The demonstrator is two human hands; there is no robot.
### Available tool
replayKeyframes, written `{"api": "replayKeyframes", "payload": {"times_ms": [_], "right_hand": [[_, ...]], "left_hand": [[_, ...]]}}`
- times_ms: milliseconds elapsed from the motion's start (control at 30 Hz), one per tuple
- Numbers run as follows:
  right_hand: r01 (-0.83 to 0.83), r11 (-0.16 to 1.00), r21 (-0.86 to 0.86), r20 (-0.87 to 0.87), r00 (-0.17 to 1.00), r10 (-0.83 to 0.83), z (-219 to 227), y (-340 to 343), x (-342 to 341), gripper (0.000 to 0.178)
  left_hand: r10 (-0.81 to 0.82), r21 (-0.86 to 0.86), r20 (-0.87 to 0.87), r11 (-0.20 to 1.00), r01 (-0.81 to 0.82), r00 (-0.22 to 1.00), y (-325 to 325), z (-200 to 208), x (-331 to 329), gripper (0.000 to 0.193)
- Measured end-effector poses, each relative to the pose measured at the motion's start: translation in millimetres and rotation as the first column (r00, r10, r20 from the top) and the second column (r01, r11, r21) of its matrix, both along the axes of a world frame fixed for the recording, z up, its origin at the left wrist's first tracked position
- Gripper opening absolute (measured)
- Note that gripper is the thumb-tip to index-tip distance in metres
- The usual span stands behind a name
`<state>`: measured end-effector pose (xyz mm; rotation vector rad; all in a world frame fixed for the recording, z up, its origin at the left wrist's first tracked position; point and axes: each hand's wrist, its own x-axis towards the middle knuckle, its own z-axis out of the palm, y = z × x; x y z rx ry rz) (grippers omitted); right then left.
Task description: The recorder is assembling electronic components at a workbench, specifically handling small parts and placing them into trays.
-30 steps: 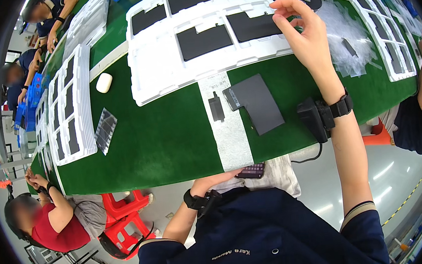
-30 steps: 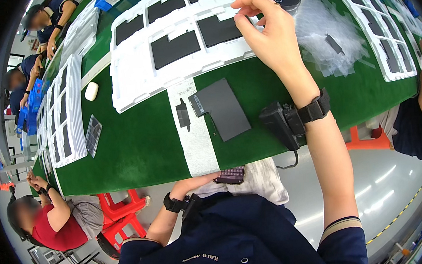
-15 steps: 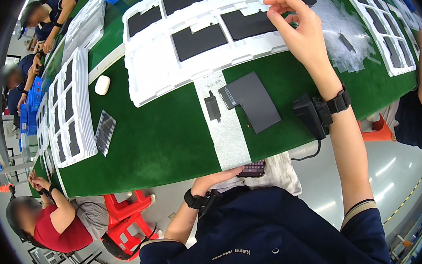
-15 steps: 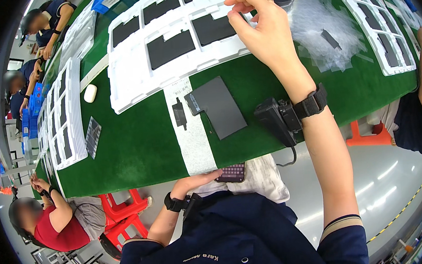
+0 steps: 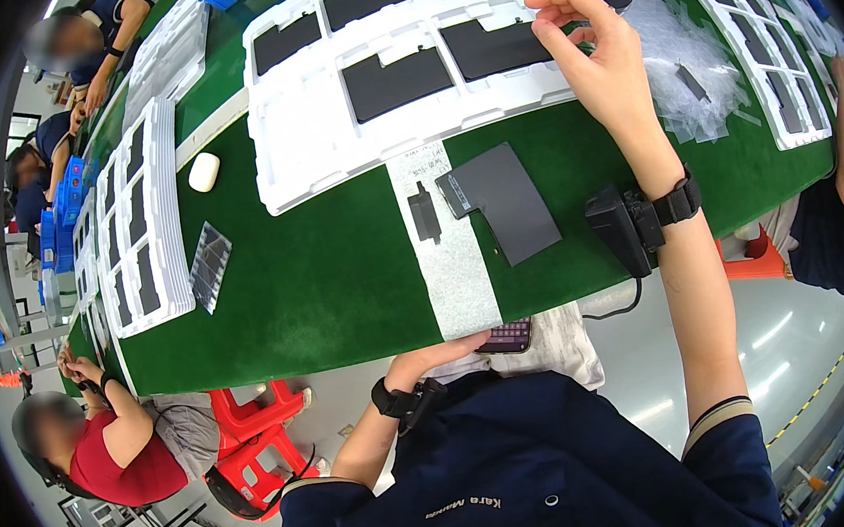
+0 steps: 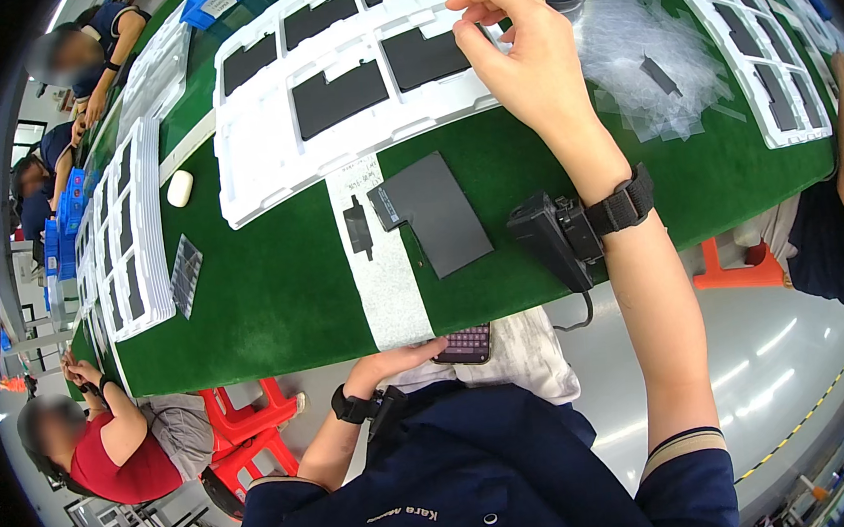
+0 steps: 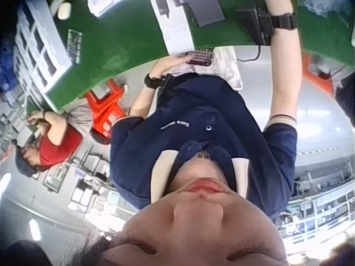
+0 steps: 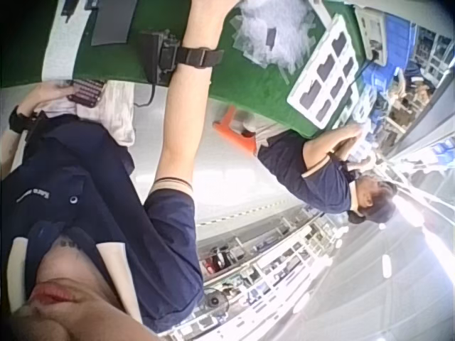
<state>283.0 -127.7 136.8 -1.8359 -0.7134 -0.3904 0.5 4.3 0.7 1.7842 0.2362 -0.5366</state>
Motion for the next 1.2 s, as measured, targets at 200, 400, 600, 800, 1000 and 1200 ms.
{"api": "replayKeyframes", "payload": {"times_ms": [200, 400, 600, 800, 1000, 1200], "right_hand": [[0.000, 1.000, -0.007, -0.002, 1.000, 0.000, 1, 0, 0, 0.018], [-0.003, 1.000, -0.002, -0.005, 1.000, 0.003, 0, 0, 0, 0.018], [-0.001, 1.000, -0.007, 0.004, 1.000, 0.001, 1, -1, -1, 0.019], [0.001, 1.000, -0.012, 0.016, 1.000, -0.001, 0, -1, 0, 0.018], [-0.001, 1.000, -0.009, 0.012, 1.000, 0.001, 1, -1, 0, 0.018], [-0.004, 1.000, -0.014, 0.017, 1.000, 0.005, 1, -1, 0, 0.019]], "left_hand": [[-0.032, 0.064, 0.022, 0.997, 0.030, 0.999, 1, -2, 0, 0.033], [-0.034, 0.089, 0.069, 0.996, 0.027, 0.997, 3, -16, -6, 0.032], [-0.041, 0.079, 0.089, 0.996, 0.034, 0.995, 1, -8, -3, 0.032], [0.085, -0.103, 0.080, 0.992, -0.077, 0.993, -30, 26, 19, 0.030], [0.155, -0.101, 0.142, 0.985, -0.142, 0.978, -41, 19, 25, 0.027], [0.154, -0.045, 0.190, 0.988, -0.148, 0.970, -42, 18, 24, 0.027]]}}
